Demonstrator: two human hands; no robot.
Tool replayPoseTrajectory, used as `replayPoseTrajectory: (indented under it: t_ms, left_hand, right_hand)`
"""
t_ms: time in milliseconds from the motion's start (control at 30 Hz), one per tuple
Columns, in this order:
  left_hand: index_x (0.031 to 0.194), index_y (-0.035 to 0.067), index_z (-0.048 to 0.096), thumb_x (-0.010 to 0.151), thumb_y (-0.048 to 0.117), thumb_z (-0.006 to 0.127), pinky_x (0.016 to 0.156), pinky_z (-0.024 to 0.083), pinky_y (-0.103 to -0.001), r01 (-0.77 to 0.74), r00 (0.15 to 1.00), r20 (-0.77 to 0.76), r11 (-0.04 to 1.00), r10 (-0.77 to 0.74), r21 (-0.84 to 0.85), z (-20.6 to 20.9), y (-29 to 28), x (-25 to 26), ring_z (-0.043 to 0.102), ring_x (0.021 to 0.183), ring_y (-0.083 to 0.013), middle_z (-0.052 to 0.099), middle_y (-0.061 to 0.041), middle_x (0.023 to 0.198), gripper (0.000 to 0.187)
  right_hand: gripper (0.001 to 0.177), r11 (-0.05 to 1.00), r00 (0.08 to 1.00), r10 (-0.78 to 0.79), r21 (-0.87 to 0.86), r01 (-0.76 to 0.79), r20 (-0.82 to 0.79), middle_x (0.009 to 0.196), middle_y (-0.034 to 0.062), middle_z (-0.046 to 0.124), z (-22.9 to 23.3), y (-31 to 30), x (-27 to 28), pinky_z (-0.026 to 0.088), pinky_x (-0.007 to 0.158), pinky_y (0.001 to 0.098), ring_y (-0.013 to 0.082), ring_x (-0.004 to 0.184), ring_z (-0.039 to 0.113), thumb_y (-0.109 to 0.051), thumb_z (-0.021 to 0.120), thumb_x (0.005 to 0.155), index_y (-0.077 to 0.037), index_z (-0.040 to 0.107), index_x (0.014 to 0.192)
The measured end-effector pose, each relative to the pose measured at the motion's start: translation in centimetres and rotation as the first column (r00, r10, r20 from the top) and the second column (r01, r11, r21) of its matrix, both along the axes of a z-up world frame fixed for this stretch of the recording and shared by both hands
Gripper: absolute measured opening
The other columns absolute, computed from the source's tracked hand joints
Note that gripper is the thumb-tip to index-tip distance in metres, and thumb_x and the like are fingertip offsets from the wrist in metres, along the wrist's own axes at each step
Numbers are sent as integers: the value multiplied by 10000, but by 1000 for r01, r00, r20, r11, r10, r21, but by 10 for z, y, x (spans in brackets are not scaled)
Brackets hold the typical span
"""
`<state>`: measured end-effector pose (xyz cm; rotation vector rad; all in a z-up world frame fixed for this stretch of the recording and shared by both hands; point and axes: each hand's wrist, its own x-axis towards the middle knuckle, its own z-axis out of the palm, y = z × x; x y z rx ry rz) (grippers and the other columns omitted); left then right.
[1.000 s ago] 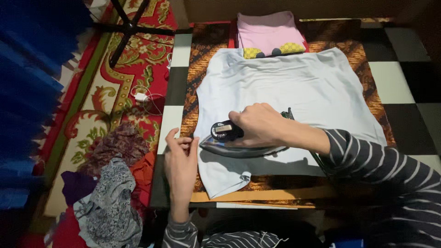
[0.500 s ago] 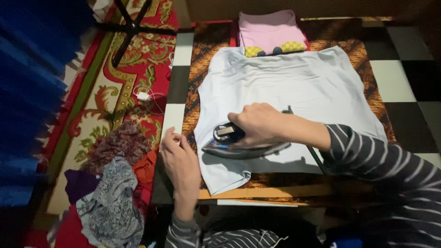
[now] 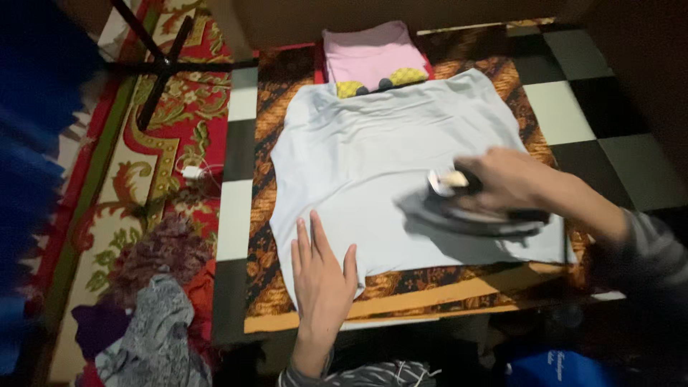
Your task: The person irons a white t-shirt with a deer graphic on an ironing board. They smooth the fabric with their hands, use a steam iron to press the front and back of the shirt, and flip the garment to ensure both sides are wrinkle-free.
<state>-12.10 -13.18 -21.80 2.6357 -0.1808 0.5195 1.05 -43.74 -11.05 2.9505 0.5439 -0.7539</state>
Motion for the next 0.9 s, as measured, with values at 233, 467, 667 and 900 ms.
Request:
replayPoseTrajectory:
  t_ms: [233,467,667,900]
  left_hand:
    - [1533,-128,191,951,374,595,1167,269,-573,-18,996,-83,998,23,61,-4,-2,5,284,1470,-471,465,-368,1384,868]
    - [1523,-127,226,957,380,580,1156,282,-559,-18,999,-43,998,20,56,-6,-1,2,281,1464,-455,415,-371,1460,838]
    - [1492,-148,255,951,380,575,1140,298,-555,-16,1000,-12,995,17,94,-4,-1,4,285,1457,-455,397,-352,1498,821]
    - [1514,-121,247,962,417,585,1161,297,-535,-9,999,-44,995,13,95,-5,2,2,307,1466,-433,382,-315,1517,842]
  right_hand:
    - [555,989,973,-145,0,147,177,582,82,672,-14,-54,-20,519,459,352,189,435,614,-521,707,844,-128,640,1230]
    - [697,937,918,-341,-5,349,201,614,144,691,-16,-95,41,518,469,351,200,456,624,-582,737,840,-54,645,1285]
    - [683,973,994,-79,213,93,-75,610,19,732,-16,-64,16,545,501,322,162,453,703,-579,826,672,-156,706,1195]
    - [706,982,962,-183,-8,189,200,665,133,728,-11,-16,33,537,470,350,213,496,660,-661,717,816,-59,673,1183]
